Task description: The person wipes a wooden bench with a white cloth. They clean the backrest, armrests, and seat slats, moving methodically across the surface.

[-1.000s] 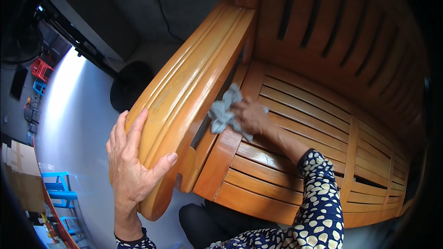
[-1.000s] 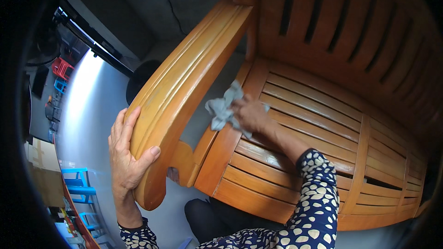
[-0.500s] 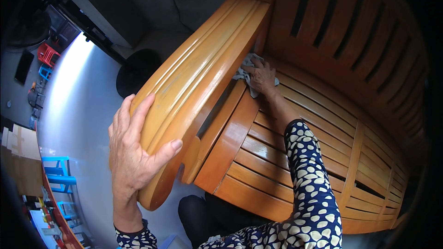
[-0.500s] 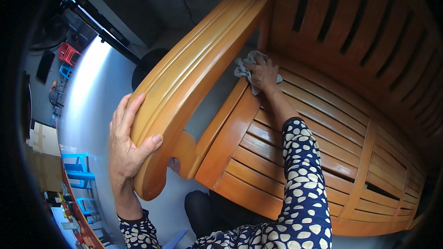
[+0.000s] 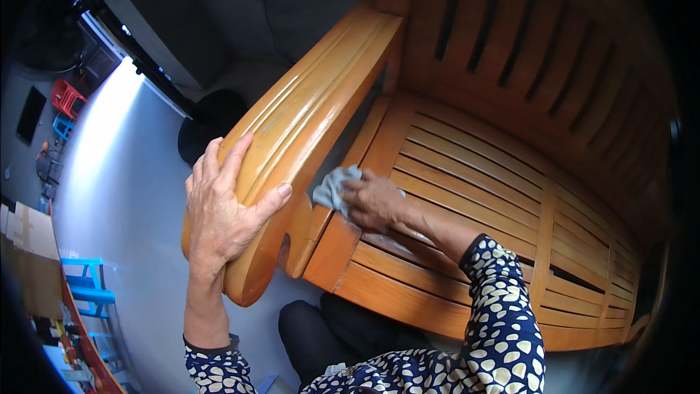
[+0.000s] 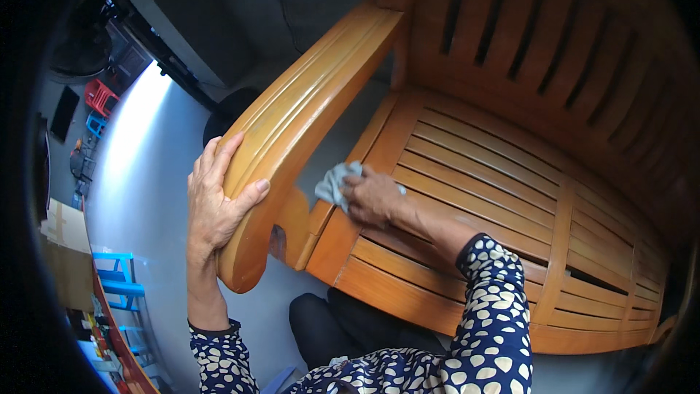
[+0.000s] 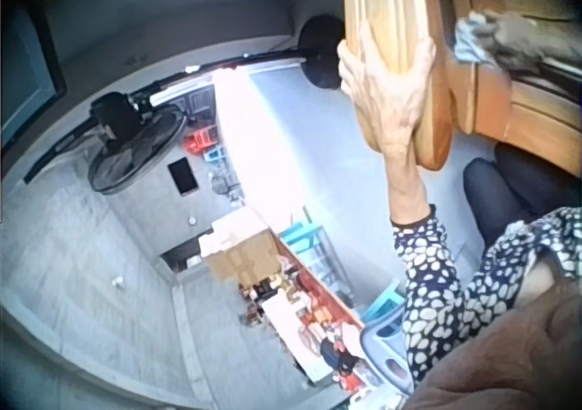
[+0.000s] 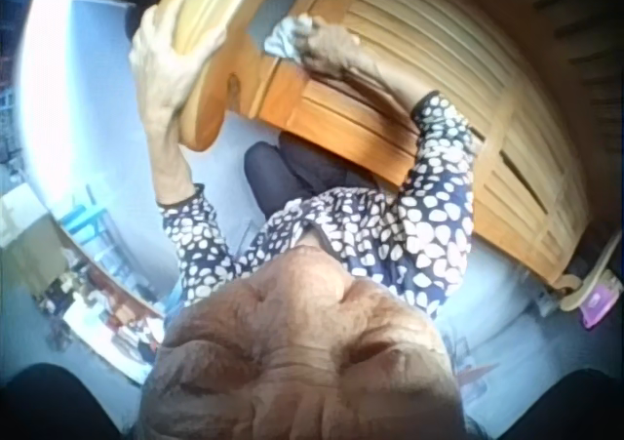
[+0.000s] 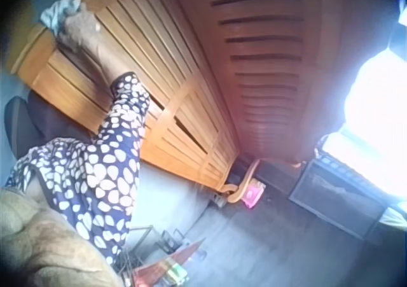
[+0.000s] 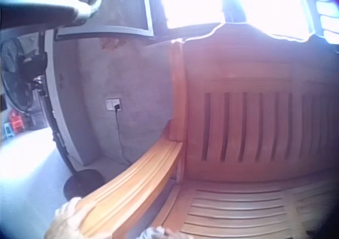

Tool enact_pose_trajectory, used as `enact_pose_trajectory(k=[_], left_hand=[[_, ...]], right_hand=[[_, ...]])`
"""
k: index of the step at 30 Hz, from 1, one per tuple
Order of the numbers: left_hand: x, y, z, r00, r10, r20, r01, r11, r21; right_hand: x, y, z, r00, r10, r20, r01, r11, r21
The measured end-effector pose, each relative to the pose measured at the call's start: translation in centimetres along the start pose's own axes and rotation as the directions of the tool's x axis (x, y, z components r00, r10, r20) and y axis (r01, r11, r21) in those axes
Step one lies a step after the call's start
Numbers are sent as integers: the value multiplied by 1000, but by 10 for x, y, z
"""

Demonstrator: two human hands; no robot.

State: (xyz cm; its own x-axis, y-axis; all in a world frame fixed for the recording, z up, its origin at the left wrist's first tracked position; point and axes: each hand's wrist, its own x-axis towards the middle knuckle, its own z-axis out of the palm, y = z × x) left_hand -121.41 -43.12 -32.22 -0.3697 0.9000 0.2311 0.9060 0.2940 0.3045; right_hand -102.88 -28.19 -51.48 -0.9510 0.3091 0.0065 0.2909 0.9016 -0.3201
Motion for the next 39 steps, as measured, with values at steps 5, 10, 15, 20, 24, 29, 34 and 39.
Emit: enact_pose_trajectory(k=[5, 10, 15, 20, 24, 29, 34, 39], left_hand=[[-1, 4, 1, 1000, -23, 19, 23, 1000, 5], [-2, 12, -9, 999, -27, 43, 27, 999, 18], [-2, 10, -12, 998, -16, 63, 13, 999, 43], [-11, 1, -14, 993, 118, -11, -116, 987, 107], [-15, -2, -16, 999, 34, 36, -34, 999, 17], [-12, 1, -13, 998, 11, 65, -13, 999, 45], [-12, 2, 0, 998, 13, -65, -16, 999, -43], [-25, -7, 6, 977, 108, -186, -123, 990, -69]], right_hand=[[-33, 19, 7, 993, 34, -110, -44, 995, -86], [-3, 85, 19, 947, 197, -253, -219, 974, -62], [24, 150, 20, 884, 249, -397, -365, 897, -250], [15, 226, 11, 708, 421, -567, -601, 780, -171], [17, 215, 0, 755, 437, -489, -578, 796, -180], [12, 183, 10, 876, 315, -366, -422, 868, -262], [12, 145, 33, 944, 196, -267, -258, 940, -223], [12, 47, 25, 951, 153, -270, -186, 977, -102]])
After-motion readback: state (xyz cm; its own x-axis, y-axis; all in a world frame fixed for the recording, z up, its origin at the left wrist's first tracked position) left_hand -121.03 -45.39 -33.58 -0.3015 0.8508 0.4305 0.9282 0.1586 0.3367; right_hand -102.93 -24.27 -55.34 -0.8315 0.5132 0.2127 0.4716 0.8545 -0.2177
